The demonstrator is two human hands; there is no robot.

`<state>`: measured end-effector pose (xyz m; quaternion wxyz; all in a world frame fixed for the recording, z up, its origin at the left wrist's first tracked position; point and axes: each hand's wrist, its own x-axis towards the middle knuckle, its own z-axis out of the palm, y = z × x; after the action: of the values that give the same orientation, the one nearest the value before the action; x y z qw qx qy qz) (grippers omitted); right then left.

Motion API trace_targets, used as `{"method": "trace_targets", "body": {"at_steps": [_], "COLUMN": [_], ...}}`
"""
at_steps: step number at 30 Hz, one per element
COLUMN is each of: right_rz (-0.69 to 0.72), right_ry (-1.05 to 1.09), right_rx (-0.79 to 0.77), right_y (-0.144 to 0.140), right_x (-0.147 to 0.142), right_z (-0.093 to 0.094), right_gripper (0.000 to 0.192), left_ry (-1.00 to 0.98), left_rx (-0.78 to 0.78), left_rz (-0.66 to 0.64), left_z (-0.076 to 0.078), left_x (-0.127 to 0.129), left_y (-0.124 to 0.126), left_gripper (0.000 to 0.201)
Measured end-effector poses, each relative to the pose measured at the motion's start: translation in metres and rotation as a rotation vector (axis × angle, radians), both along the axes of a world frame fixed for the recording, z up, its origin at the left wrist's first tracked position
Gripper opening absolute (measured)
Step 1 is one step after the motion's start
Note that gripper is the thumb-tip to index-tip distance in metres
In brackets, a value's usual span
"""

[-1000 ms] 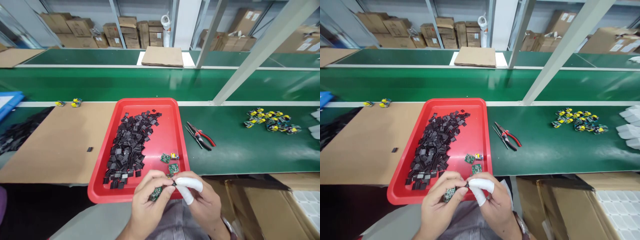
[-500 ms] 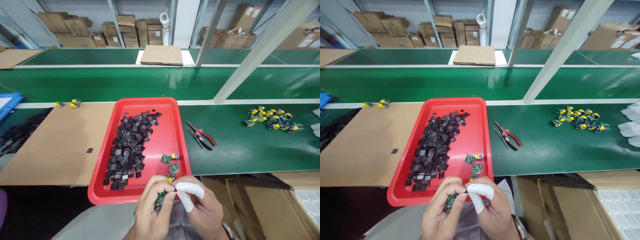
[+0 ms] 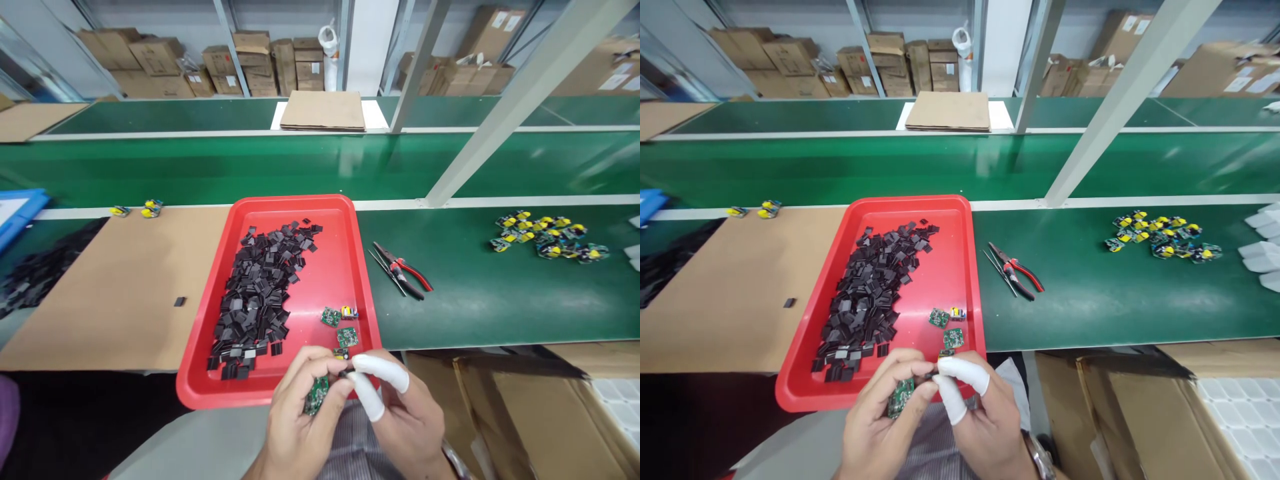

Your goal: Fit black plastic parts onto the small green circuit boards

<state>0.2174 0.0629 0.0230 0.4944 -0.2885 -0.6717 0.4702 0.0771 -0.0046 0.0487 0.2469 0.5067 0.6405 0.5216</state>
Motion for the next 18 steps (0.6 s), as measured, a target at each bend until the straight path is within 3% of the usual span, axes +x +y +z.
{"method": "trace_targets", "body": {"at_steps": [8, 12, 18], "right_rz": [0.136, 0.132, 0.122], "right_ry": [0.017, 0.02, -0.007], "right_rx": [0.044, 0.011, -0.21], "right_y": [0.004, 0.008, 0.015], "right_x": [0.002, 0.002, 0.0], "right_z": [0.003, 0.001, -0.006], "right_gripper": [0.051, 0.048, 0.036], "left_ry": [0.015, -0.043, -0.317], "left_rx": [0.0, -0.031, -0.15], "left_rz": [0.013, -0.033, -0.123], "left_z": [0.002, -0.002, -0.02], "left_x": [-0.002, -0.009, -0.023], "left_y": [0.001, 0.0, -0.009], "left_gripper": [0.012, 0.013, 0.05]}}
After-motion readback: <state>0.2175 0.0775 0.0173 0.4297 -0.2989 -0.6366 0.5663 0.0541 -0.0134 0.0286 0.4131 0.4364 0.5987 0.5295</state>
